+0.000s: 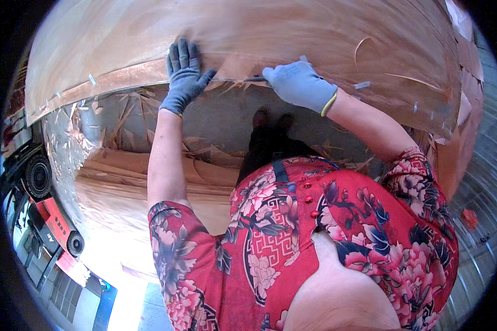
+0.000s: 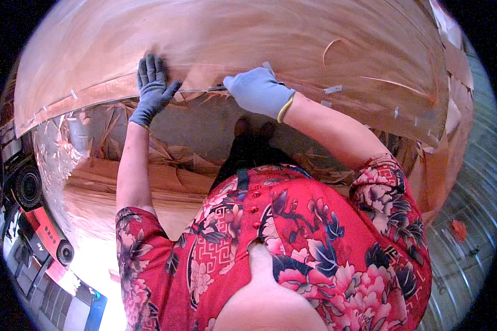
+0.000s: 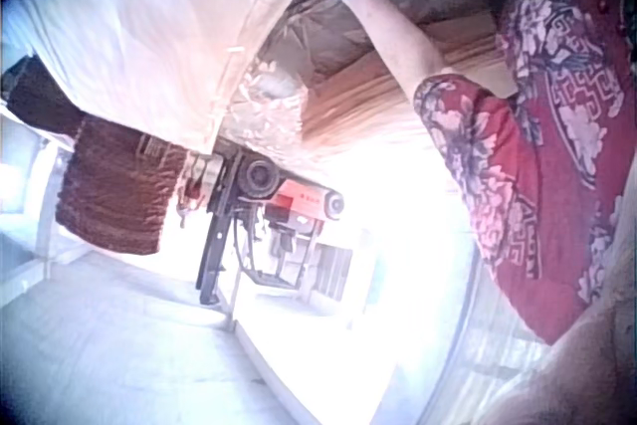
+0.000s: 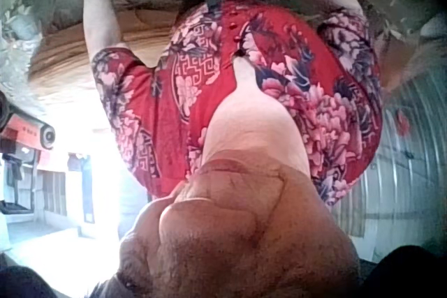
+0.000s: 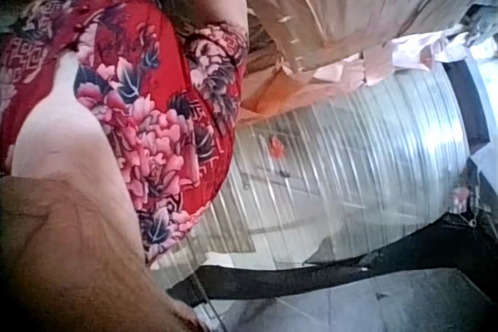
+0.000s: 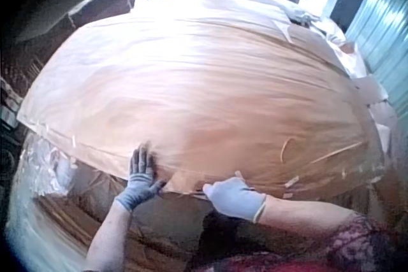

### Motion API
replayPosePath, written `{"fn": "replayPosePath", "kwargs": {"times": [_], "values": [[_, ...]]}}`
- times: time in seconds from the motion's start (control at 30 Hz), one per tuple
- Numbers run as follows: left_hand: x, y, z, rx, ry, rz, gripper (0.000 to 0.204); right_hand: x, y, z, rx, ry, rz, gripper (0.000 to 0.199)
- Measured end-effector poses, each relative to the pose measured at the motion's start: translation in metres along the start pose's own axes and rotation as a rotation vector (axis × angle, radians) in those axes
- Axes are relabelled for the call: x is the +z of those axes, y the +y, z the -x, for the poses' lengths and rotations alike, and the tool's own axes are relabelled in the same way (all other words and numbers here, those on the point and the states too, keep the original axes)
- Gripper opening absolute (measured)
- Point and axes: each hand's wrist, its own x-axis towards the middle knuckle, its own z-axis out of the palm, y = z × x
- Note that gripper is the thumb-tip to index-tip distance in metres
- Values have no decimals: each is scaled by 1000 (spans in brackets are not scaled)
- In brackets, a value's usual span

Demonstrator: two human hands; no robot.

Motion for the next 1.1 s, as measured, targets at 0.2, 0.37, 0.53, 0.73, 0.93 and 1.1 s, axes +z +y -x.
{"fn": "replayPosePath", "kwargs": {"times": [0.2, 0.37, 0.53, 0.73, 0.93, 1.1], "values": [[2, 2, 0, -7, 15, -27, 87, 3, 3, 1, 17, 12, -48, 7], [0, 2, -1, -6, 30, 8, 87, -3, -2, -1, 5, 69, -28, 7], [-1, 4, -4, -5, 36, -15, 87, -6, -9, -9, -4, 79, -61, 8], [0, 4, -4, -9, 36, -14, 87, -8, -10, -7, -9, 115, -13, 7], [0, 5, -6, -10, 46, -3, 87, 2, -4, 1, 34, 59, 67, 8], [-2, 5, -7, -2, 68, 3, 85, 7, 13, 23, 85, 60, 6, 6]]}}
